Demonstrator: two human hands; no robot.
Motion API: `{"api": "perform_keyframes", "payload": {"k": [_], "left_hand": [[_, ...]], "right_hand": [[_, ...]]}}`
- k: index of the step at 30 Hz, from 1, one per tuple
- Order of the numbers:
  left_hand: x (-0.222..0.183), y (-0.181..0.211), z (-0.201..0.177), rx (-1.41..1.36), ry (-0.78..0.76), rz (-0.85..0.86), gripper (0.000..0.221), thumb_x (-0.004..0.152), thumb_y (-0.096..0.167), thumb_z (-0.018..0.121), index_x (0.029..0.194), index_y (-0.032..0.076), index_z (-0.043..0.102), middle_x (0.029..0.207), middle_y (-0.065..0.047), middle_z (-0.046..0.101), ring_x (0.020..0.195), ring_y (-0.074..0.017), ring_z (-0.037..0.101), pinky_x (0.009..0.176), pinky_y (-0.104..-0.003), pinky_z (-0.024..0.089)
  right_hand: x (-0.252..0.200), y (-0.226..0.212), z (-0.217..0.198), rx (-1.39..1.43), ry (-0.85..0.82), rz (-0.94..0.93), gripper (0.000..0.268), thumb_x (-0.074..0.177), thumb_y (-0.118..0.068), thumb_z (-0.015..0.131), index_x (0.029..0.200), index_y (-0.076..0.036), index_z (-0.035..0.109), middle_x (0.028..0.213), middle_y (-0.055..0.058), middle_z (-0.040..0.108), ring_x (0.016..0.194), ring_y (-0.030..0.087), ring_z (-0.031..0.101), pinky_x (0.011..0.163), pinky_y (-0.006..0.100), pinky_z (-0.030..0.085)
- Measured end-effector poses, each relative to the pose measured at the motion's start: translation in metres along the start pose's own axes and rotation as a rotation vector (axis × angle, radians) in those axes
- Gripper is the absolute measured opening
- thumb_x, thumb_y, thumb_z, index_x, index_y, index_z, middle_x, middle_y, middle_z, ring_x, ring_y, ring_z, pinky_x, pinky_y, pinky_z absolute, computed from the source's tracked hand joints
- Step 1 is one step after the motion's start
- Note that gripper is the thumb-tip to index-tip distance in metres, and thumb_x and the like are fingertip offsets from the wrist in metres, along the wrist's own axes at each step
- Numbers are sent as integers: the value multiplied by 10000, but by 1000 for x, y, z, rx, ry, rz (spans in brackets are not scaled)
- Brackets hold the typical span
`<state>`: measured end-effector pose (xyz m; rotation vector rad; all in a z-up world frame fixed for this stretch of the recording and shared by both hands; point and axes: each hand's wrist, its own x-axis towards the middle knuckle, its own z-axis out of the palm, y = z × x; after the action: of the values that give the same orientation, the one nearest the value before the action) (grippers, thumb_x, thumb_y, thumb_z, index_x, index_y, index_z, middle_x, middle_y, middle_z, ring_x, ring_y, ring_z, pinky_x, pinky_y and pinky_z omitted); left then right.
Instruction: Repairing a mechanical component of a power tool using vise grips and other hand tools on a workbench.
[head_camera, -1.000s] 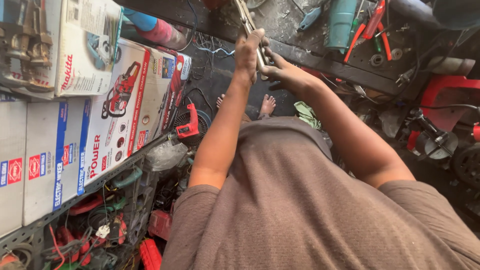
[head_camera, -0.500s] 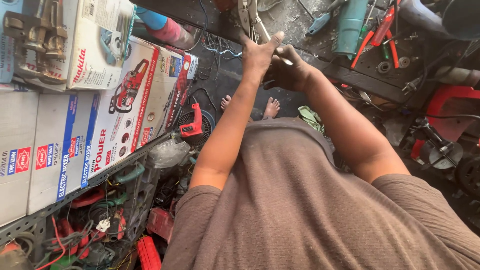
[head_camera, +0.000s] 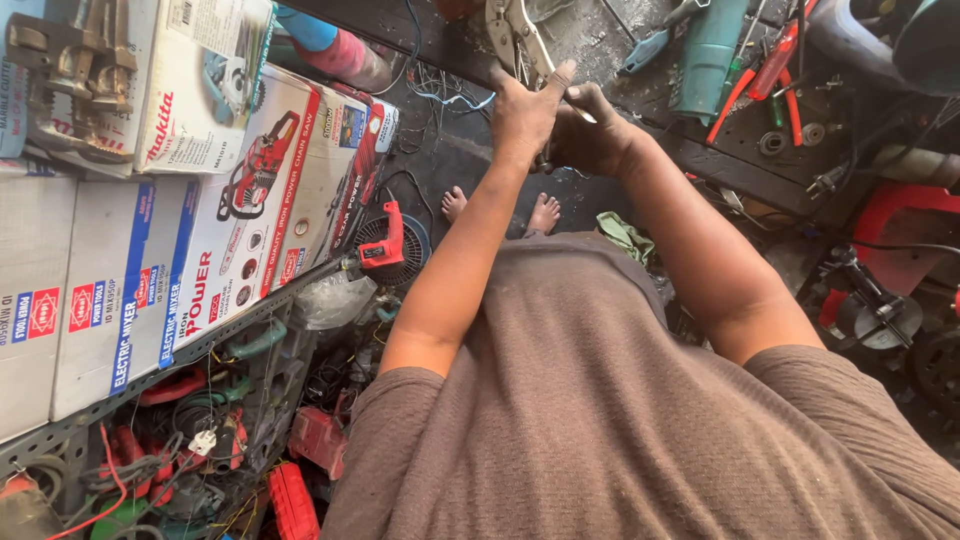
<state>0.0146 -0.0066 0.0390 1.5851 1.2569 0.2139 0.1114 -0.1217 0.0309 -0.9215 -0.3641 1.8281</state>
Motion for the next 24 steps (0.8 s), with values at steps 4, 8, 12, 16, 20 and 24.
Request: {"api": "perform_keyframes", "payload": {"k": [4, 8, 12, 16, 20, 24], "left_hand": [[-4, 9, -3, 64, -17, -16, 1279, 687, 738, 727, 1533, -67, 206, 1332, -319, 609, 1211, -427, 646, 1026, -452, 505], [-4, 9, 0, 109, -26, -12, 1280, 719, 756, 702, 1527, -91, 182, 1325, -335, 591, 1198, -433, 646, 1016, -466, 508], [-6, 11, 2, 95, -21, -9, 1272, 717, 755, 699, 1511, -106, 203, 1284, -333, 621, 1179, -431, 663, 1014, -468, 516], [-5, 12, 3, 86, -17, -11, 1231, 718, 742, 703, 1481, -105, 240, 1255, -326, 640, 1159, -434, 674, 1006, -464, 521], [-4, 11, 5, 69, -18, 4, 1186, 746, 721, 702, 1459, -116, 259, 1243, -327, 647, 1157, -430, 680, 1012, -451, 523], [-2, 10, 7, 78, -7, 11, 1177, 737, 713, 713, 1444, -117, 268, 1244, -322, 645, 1151, -424, 679, 1005, -450, 522]], "right_hand": [[-3, -2, -1, 18, -24, -4, 923, 789, -788, 574, 1336, -47, 621, 1107, 104, 689, 962, 251, 612, 841, 375, 458], [-3, -1, -11, 22, -81, -35, 897, 858, -774, 570, 1321, -9, 639, 1081, 137, 682, 910, 272, 603, 837, 398, 462], [-5, -4, -13, 29, -37, 14, 897, 818, -768, 567, 1322, -27, 617, 1122, 121, 687, 946, 260, 625, 845, 393, 471], [-5, -8, -9, 1, 30, 49, 915, 773, -768, 556, 1355, -62, 589, 1122, 94, 694, 946, 236, 632, 841, 374, 478], [-5, -4, -15, -8, 36, 51, 919, 787, -766, 565, 1369, -55, 591, 1116, 92, 690, 901, 228, 618, 809, 371, 474], [-5, -2, -20, -7, 33, 36, 892, 803, -755, 567, 1347, -50, 603, 1087, 101, 698, 853, 234, 624, 799, 375, 491]]}}
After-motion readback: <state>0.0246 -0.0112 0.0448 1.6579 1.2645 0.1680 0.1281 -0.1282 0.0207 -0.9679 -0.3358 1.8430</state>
